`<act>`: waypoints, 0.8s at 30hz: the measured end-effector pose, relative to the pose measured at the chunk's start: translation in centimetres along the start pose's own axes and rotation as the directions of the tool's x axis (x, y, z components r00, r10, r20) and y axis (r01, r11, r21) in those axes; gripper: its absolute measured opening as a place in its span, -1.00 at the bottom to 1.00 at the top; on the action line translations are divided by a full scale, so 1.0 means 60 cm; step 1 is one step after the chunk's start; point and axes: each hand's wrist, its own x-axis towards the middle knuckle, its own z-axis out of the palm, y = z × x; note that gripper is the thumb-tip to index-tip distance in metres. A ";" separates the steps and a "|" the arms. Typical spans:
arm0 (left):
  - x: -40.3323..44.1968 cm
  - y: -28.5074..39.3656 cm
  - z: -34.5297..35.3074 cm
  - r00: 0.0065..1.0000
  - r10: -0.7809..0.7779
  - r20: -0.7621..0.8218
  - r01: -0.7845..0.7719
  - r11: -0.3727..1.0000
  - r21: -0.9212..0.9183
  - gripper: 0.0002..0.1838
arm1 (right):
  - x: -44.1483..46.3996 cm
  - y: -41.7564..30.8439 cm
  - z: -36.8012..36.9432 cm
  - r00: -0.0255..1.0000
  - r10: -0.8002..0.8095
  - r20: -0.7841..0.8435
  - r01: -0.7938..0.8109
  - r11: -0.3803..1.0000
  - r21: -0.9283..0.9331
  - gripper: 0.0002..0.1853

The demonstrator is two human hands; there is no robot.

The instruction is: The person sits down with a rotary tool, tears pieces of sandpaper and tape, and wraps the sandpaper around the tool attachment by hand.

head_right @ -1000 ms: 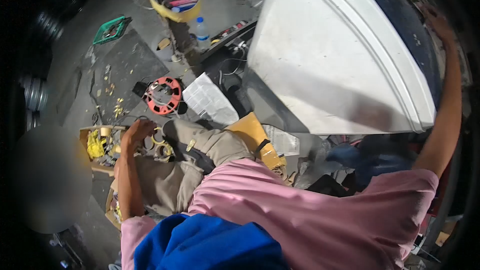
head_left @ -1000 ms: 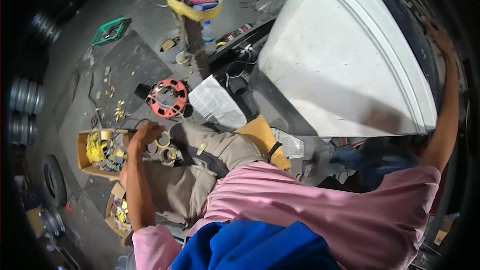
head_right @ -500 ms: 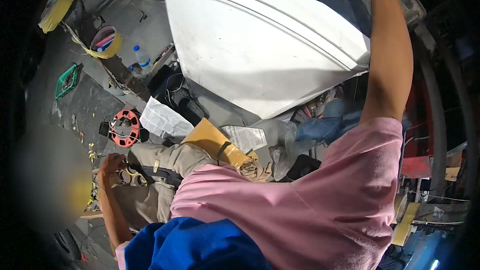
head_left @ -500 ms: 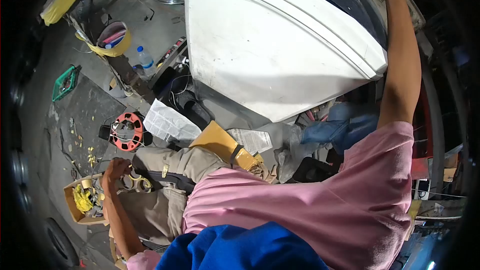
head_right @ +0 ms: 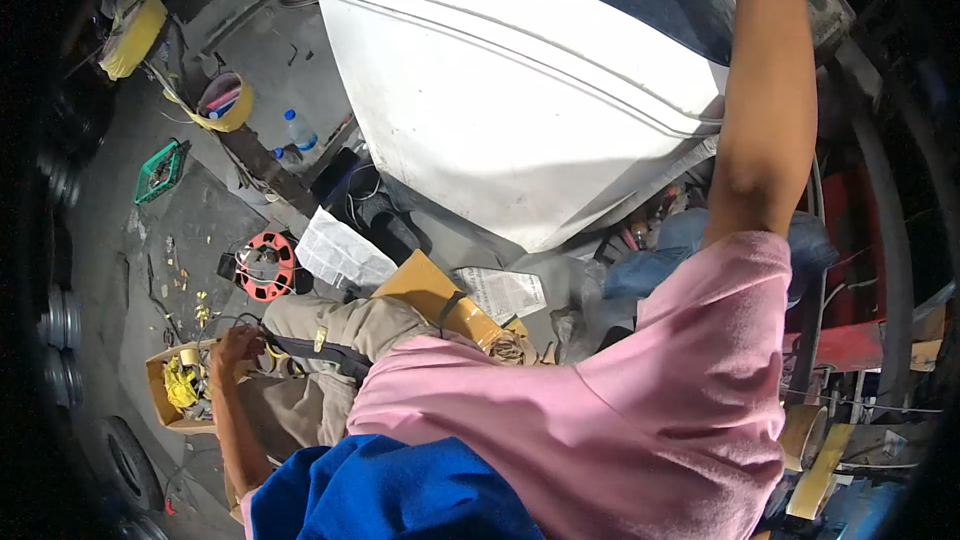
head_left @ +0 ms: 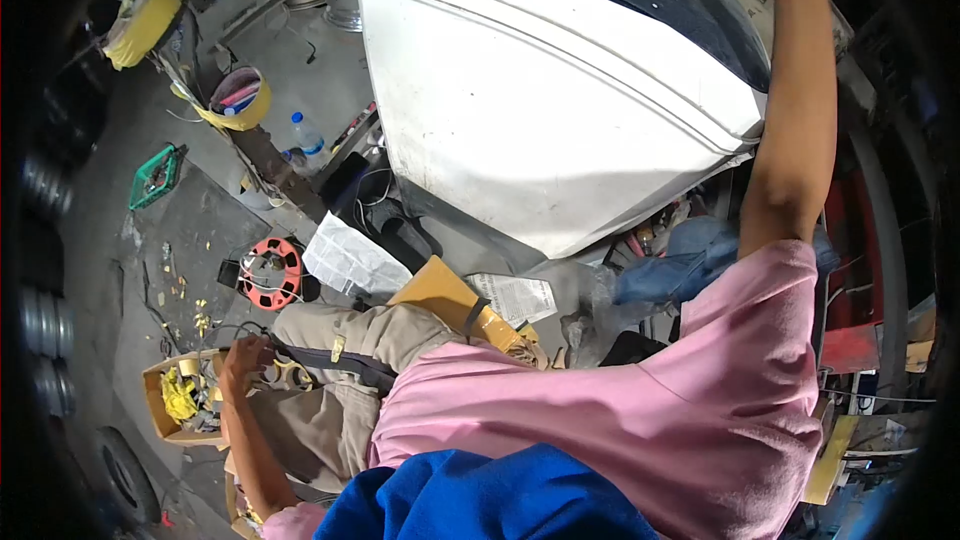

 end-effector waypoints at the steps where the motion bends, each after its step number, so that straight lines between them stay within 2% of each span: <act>1: -0.013 -0.001 0.004 1.000 -0.006 -0.027 0.005 1.000 -0.031 -0.60 | -0.029 -0.049 -0.012 0.993 -0.081 -0.086 0.086 0.995 0.057 -0.63; 2: -0.014 -0.011 0.001 0.999 0.001 -0.039 -0.002 0.999 -0.033 -0.60 | -0.054 -0.090 -0.027 0.971 -0.158 -0.178 0.179 0.978 0.107 -0.64; 3: -0.009 -0.023 -0.003 0.999 -0.043 0.001 0.043 0.998 -0.053 -0.61 | -0.064 -0.106 -0.053 0.895 -0.370 -0.251 0.350 0.929 -0.122 -0.66; 4: 0.005 -0.043 -0.009 0.995 -0.085 0.045 0.087 0.994 -0.066 -0.61 | -0.111 -0.154 -0.055 0.878 -0.387 -0.283 0.372 0.922 -0.108 -0.70; 5: 0.040 -0.079 -0.023 0.990 -0.128 0.052 0.132 0.988 -0.081 -0.61 | -0.175 -0.211 -0.034 0.899 -0.340 -0.276 0.350 0.937 -0.015 -0.72; 7: 0.028 -0.067 -0.022 0.997 -0.063 0.043 0.067 0.992 -0.104 -0.61 | -0.299 -0.301 0.047 0.946 -0.266 -0.186 0.290 0.950 0.113 -0.75; 8: 0.020 -0.054 -0.017 0.999 -0.020 0.041 0.025 0.989 -0.148 -0.62 | -0.345 -0.300 0.098 0.927 -0.330 -0.179 0.350 0.932 0.094 -0.78; 9: 0.013 -0.043 -0.010 0.999 -0.007 0.038 0.012 0.991 -0.134 -0.62 | -0.392 -0.300 0.149 0.904 -0.392 -0.171 0.409 0.909 0.076 -0.72; 11: -0.004 -0.032 -0.002 0.999 0.002 -0.038 -0.007 0.994 -0.106 -0.61 | -0.455 -0.329 0.235 0.930 -0.337 -0.150 0.368 0.876 0.312 -0.81; 12: -0.005 -0.039 -0.006 0.998 0.008 -0.060 -0.016 0.993 -0.118 -0.61 | -0.495 -0.356 0.302 0.969 -0.218 -0.113 0.246 0.853 0.460 -0.80; 13: 0.006 -0.064 -0.012 0.999 -0.006 -0.046 -0.001 0.988 -0.154 -0.61 | -0.523 -0.381 0.344 0.978 -0.202 -0.050 0.196 0.815 0.545 -0.83; 14: 0.008 -0.090 -0.016 0.999 -0.027 -0.023 0.022 0.983 -0.185 -0.61 | -0.568 -0.403 0.409 0.967 -0.246 0.066 0.154 0.774 0.615 -0.86; 15: -0.001 -0.113 -0.017 0.997 0.036 -0.069 -0.050 0.974 -0.220 -0.61 | -0.624 -0.429 0.474 0.939 -0.292 0.183 0.090 0.720 0.688 -0.88; 16: -0.009 -0.122 -0.019 0.997 0.022 -0.074 -0.038 0.974 -0.224 -0.61 | -0.665 -0.453 0.506 0.911 -0.336 0.238 0.034 0.636 0.771 -0.88; 17: -0.017 -0.126 -0.024 0.996 -0.059 -0.074 0.046 0.984 -0.173 -0.61 | -0.705 -0.469 0.520 0.846 -0.405 0.347 -0.022 0.623 0.782 -0.85; 18: -0.027 -0.132 -0.029 0.988 -0.137 -0.077 0.127 0.984 -0.124 -0.62 | -0.742 -0.483 0.535 0.802 -0.461 0.379 -0.063 0.566 0.822 -0.82; 19: -0.051 -0.158 -0.034 0.997 -0.018 -0.074 -0.005 0.954 -0.301 -0.61 | -0.778 -0.494 0.545 0.752 -0.521 0.404 -0.105 0.510 0.854 -0.80; 20: -0.062 -0.154 -0.033 0.996 -0.016 -0.082 -0.011 0.948 -0.317 -0.61 | -0.814 -0.499 0.549 0.681 -0.538 0.497 -0.154 0.559 0.815 -0.79; 21: -0.067 -0.147 -0.032 0.993 0.054 -0.103 -0.073 0.978 -0.195 -0.60 | -0.847 -0.498 0.552 0.598 -0.551 0.582 -0.188 0.610 0.770 -0.78; 22: -0.069 -0.144 -0.026 0.985 0.123 -0.122 -0.132 0.989 -0.072 -0.58 | -0.877 -0.489 0.559 0.579 -0.574 0.579 -0.151 0.622 0.768 -0.80; 23: -0.007 -0.214 -0.040 0.988 0.090 -0.122 -0.093 0.995 -0.019 -0.56 | -0.911 -0.472 0.568 0.569 -0.590 0.573 -0.181 0.590 0.787 -0.81; 24: 0.020 -0.233 -0.045 0.986 0.088 -0.143 -0.096 0.994 -0.050 -0.56 | -0.931 -0.455 0.570 0.556 -0.606 0.569 -0.216 0.556 0.803 -0.82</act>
